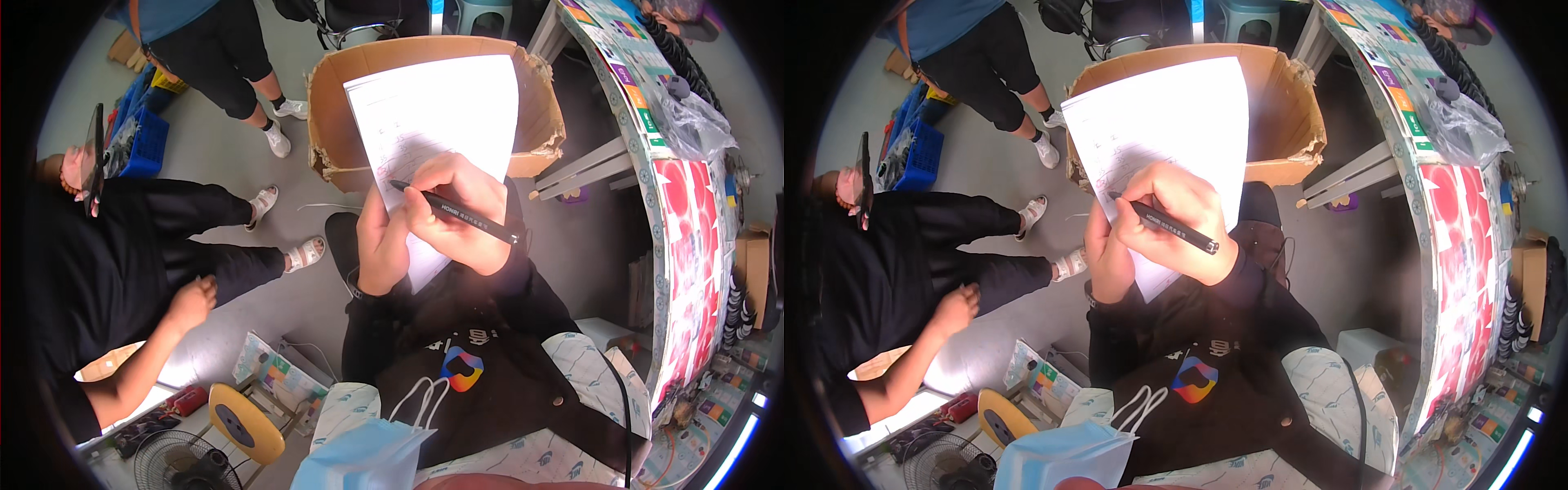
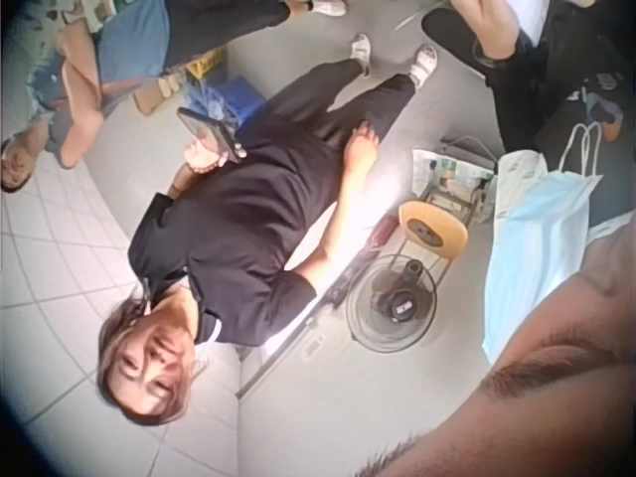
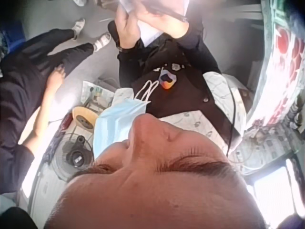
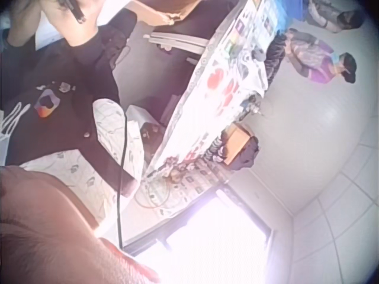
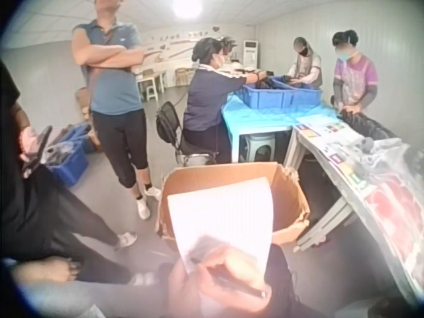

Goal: The recorder is writing down numbers or tallies on a sheet of paper while reviewing bins of shoe components and consulting with colleagues.

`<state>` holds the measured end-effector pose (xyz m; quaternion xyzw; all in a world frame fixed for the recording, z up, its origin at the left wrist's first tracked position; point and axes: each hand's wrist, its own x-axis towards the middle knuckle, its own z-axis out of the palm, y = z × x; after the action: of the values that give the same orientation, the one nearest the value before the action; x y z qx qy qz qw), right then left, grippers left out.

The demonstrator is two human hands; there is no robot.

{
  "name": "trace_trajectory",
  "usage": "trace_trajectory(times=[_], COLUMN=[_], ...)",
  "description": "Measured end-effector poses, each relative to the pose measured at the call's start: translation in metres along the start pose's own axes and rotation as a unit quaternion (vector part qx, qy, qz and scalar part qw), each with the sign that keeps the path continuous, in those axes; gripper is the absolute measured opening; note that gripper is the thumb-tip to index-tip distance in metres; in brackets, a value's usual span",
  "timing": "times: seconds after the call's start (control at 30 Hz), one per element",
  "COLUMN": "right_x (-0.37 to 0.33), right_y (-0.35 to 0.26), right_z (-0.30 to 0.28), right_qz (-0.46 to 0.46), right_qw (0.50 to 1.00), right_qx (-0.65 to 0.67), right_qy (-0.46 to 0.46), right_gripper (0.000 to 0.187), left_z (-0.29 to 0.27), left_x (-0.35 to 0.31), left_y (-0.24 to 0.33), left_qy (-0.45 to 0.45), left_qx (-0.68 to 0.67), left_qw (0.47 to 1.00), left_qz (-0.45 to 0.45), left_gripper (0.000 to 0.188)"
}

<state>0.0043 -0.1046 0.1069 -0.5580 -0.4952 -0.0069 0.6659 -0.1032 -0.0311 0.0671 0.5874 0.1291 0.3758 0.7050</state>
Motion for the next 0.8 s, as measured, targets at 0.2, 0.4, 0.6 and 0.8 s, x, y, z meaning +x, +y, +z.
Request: trace_trajectory(times=[0.2,0.4,0.6,0.8], right_x=[0.001,0.001,0.000,0.002], right_y=[-0.003,-0.007,-0.007,-0.009], right_z=[-0.003,-0.007,-0.006,-0.009], right_qz=[-0.005,-0.009,0.010,-0.012], right_qw=[1.000,0.999,1.000,1.000], right_qx=[0.002,-0.011,0.019,0.012], right_qy=[-0.030,-0.039,-0.014,-0.019], right_gripper=[0.017,0.016,0.015,0.018], left_z=[-0.003,-0.004,-0.004,-0.005], left_x=[-0.002,-0.002,-0.004,-0.007], left_y=[0.000,0.000,0.004,0.003], left_qy=[-0.011,-0.029,-0.019,-0.015], left_qx=[-0.004,-0.007,0.001,0.001], left_qw=[1.000,0.999,1.000,1.000], left_qz=[0.001,0.021,-0.009,-0.003], left_gripper=[0.040,0.041,0.040,0.036])
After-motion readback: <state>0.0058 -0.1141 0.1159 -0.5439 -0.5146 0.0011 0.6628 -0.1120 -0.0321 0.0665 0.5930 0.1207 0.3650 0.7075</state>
